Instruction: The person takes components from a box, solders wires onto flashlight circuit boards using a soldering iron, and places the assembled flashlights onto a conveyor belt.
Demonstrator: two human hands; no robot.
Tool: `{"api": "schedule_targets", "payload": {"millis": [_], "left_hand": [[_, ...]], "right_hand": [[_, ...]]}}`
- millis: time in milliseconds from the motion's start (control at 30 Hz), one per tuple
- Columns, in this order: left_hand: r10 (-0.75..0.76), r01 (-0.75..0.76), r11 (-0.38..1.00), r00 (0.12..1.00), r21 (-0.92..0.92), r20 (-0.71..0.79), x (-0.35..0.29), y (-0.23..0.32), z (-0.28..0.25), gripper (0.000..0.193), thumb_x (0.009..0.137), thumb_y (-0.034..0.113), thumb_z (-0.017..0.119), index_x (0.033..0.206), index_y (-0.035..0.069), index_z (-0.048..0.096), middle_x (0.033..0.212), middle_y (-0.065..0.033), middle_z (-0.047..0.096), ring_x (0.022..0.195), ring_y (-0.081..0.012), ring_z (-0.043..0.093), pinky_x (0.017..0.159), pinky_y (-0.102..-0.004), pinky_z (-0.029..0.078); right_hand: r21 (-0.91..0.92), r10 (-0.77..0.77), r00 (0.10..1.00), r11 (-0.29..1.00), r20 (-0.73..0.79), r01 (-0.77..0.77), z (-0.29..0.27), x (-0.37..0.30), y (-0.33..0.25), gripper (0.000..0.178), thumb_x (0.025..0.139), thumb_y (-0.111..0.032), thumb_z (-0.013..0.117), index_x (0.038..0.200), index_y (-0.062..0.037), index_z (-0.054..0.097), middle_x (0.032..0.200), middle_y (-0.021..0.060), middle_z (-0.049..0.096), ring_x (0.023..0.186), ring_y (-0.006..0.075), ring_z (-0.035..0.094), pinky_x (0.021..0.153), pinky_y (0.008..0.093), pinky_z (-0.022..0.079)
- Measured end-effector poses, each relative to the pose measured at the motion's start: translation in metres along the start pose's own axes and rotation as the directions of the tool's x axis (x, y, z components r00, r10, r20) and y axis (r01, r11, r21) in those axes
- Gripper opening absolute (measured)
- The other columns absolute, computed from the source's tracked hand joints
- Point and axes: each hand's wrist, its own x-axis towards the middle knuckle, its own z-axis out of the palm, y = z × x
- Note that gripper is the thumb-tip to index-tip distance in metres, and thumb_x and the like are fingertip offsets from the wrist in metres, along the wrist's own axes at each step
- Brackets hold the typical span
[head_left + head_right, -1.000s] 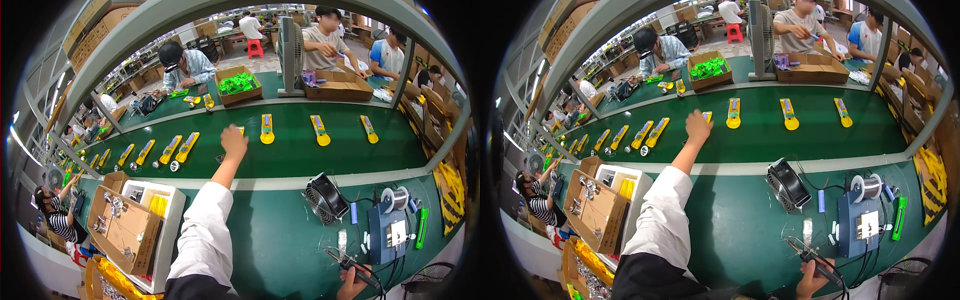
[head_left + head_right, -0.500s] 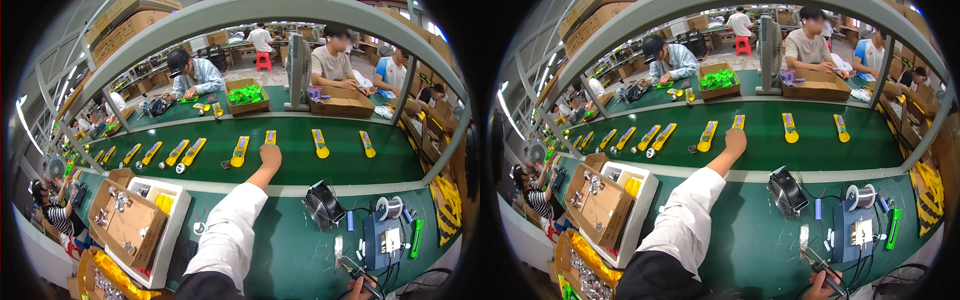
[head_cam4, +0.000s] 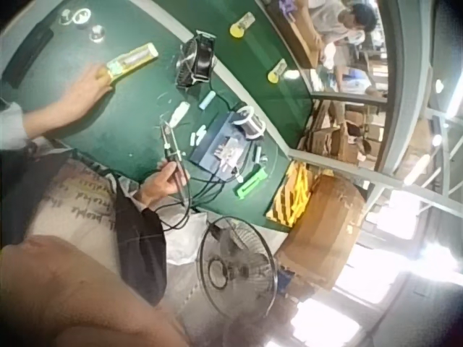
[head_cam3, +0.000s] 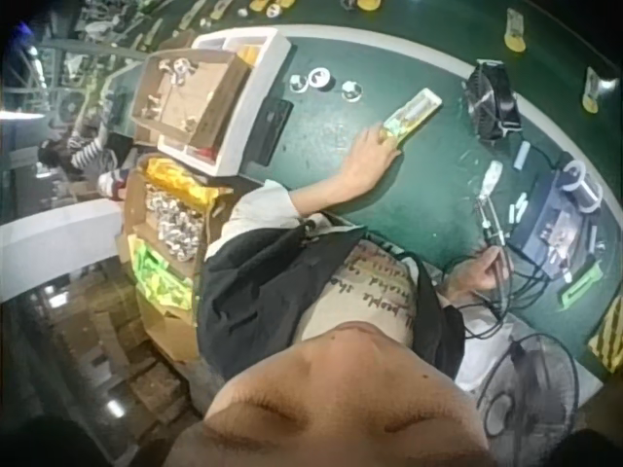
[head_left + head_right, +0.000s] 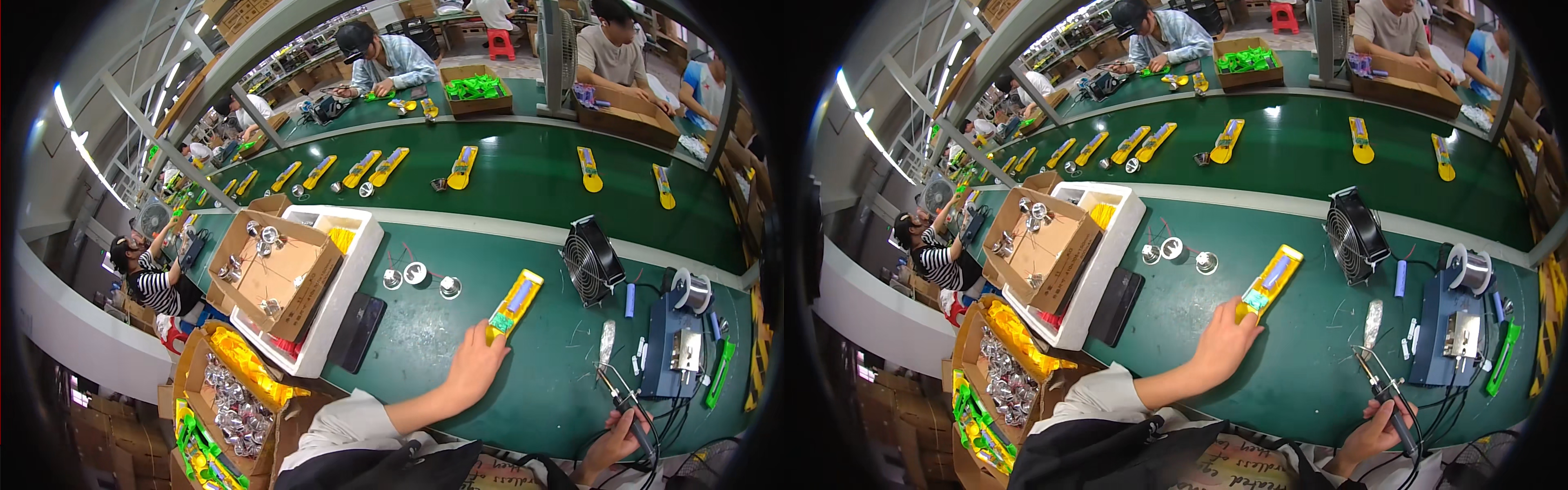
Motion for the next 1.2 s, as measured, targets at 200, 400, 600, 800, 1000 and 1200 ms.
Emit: {"api": "schedule_targets", "payload": {"millis": [200, 400, 600, 800, 1000, 1200], "left_hand": [[-0.499, 0.307, 0.665, 0.861, -0.681, -0.098, 0.004, -0.055, -0.010, 0.032, 0.079, 0.019, 0.059, 0.101, -0.002, 0.048, 0.089, -0.0099, 0.053, 0.073, -0.0153, 0.053, 0.064, -0.0277, 0.047], [-0.718, 0.236, 0.202, 0.696, -0.951, 0.020, 0.041, -0.104, 0.009, 0.027, 0.082, 0.018, 0.055, 0.100, -0.004, 0.053, 0.069, -0.0019, 0.051, 0.053, -0.0057, 0.046, 0.051, -0.0232, 0.047], [-0.710, -0.022, 0.295, 0.664, -0.955, -0.234, 0.049, -0.110, 0.007, 0.014, 0.084, 0.011, 0.052, 0.086, -0.002, 0.056, 0.076, -0.0038, 0.057, 0.070, -0.0075, 0.052, 0.062, -0.0205, 0.043], [-0.441, 0.102, 0.561, 0.877, -0.822, -0.191, 0.021, -0.080, -0.018, 0.010, 0.078, 0.005, 0.056, 0.085, -0.002, 0.056, 0.077, -0.0071, 0.060, 0.074, -0.0122, 0.056, 0.071, -0.0256, 0.044], [-0.253, 0.064, 0.647, 0.958, -0.760, -0.135, 0.006, -0.058, 0.004, 0.009, 0.079, 0.008, 0.056, 0.084, 0.000, 0.054, 0.071, -0.0081, 0.060, 0.067, -0.0128, 0.058, 0.062, -0.0243, 0.044], [-0.390, 0.208, 0.529, 0.921, -0.823, -0.018, 0.006, -0.042, 0.002, 0.006, 0.081, 0.006, 0.053, 0.080, 0.000, 0.052, 0.067, -0.0005, 0.055, 0.055, -0.0031, 0.046, 0.048, -0.0166, 0.036]], "right_hand": [[-0.008, -0.038, 0.999, 0.999, -0.036, 0.037, -0.008, -0.005, -0.003, 0.010, 0.085, -0.009, 0.045, 0.092, -0.0015, 0.045, 0.064, 0.0050, 0.050, 0.052, 0.0065, 0.042, 0.047, 0.0170, 0.032], [-0.009, -0.011, 1.000, 1.000, 0.023, 0.011, -0.001, -0.008, -0.004, 0.012, 0.084, -0.011, 0.046, 0.091, -0.0023, 0.045, 0.064, 0.0049, 0.050, 0.051, 0.0066, 0.043, 0.046, 0.0170, 0.032], [0.009, -0.061, 0.996, 0.998, 0.060, 0.060, 0.010, -0.009, -0.008, 0.012, 0.082, -0.010, 0.048, 0.089, -0.0013, 0.044, 0.065, 0.0055, 0.050, 0.051, 0.0076, 0.044, 0.045, 0.0170, 0.034], [0.016, -0.048, 0.998, 0.999, 0.043, 0.048, 0.011, -0.002, -0.008, 0.011, 0.081, -0.008, 0.049, 0.088, -0.0006, 0.044, 0.066, 0.0055, 0.050, 0.051, 0.0077, 0.046, 0.045, 0.0176, 0.035], [-0.054, -0.039, 0.995, 0.998, 0.090, 0.044, 0.017, -0.001, 0.005, 0.011, 0.082, -0.011, 0.049, 0.086, -0.0018, 0.045, 0.062, 0.0035, 0.048, 0.050, 0.0071, 0.045, 0.044, 0.0172, 0.034], [-0.013, 0.019, 0.994, 1.000, 0.103, -0.018, 0.022, -0.005, 0.011, 0.010, 0.078, -0.001, 0.052, 0.085, 0.0005, 0.045, 0.065, 0.0049, 0.049, 0.048, 0.0082, 0.049, 0.043, 0.0169, 0.038]]}}
